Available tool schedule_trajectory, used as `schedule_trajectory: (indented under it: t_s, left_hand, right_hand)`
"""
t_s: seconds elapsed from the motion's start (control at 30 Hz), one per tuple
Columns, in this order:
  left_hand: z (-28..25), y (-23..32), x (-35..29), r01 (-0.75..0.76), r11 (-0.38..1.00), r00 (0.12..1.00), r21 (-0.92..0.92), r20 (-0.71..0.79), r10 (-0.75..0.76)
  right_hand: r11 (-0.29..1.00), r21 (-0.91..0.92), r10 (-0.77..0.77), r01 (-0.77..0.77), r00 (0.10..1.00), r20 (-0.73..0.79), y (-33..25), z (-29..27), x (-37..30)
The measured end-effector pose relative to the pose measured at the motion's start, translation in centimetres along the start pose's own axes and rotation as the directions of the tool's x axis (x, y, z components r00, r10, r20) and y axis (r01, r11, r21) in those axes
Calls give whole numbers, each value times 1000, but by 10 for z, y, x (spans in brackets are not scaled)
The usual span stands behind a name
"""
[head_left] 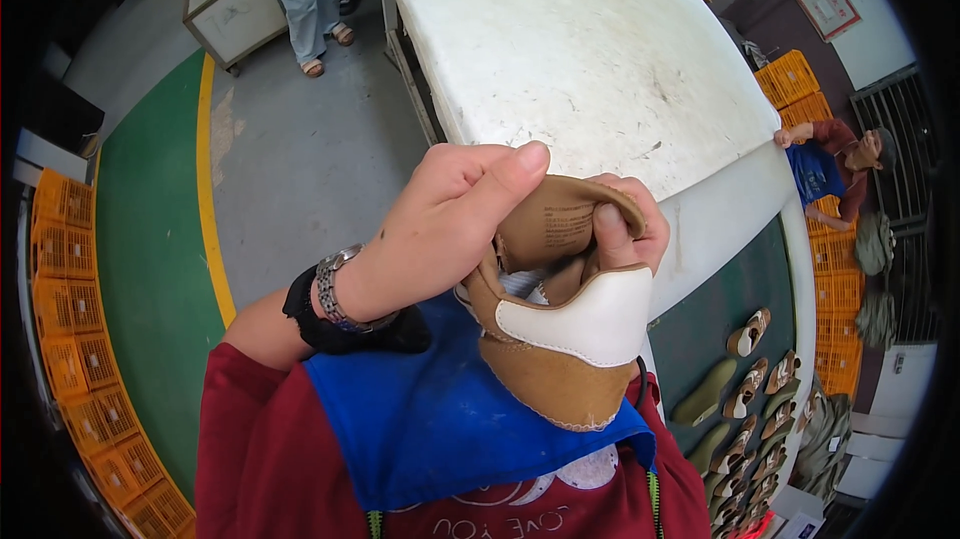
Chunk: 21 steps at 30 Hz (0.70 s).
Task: Inspecting the interior and exterior of finished shoes on an assembly line and placing them into bags.
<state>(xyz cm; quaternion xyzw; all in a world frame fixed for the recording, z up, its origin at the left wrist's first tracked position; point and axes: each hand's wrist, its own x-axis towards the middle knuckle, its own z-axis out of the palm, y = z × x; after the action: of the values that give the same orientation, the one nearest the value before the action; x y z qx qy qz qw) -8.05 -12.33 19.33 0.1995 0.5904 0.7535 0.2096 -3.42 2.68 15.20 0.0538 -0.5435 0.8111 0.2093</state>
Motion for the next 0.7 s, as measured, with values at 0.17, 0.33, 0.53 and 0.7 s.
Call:
schedule_trajectory:
  t_s: [0.17,0.33,0.53,0.7]
  left_hand:
    - [2,-1,1,3,1000,1000,-30,-26,-4]
    - [-2,-5,2,7,1000,1000,-20,3,-7]
    - [-2,-4,5,6,1000,1000,-23,-13,-7]
    - [-6,-2,3,89,996,994,-19,63,-88]
  right_hand:
    - [1000,-5,21,-21,999,-27,0,1,0]
    - [999,-8,37,-37,998,-51,0,2,-1]
    - [999,-26,30,-31,999,-26,3,1,4]
    - [1000,-14,26,-26,999,-33,3,0,2]
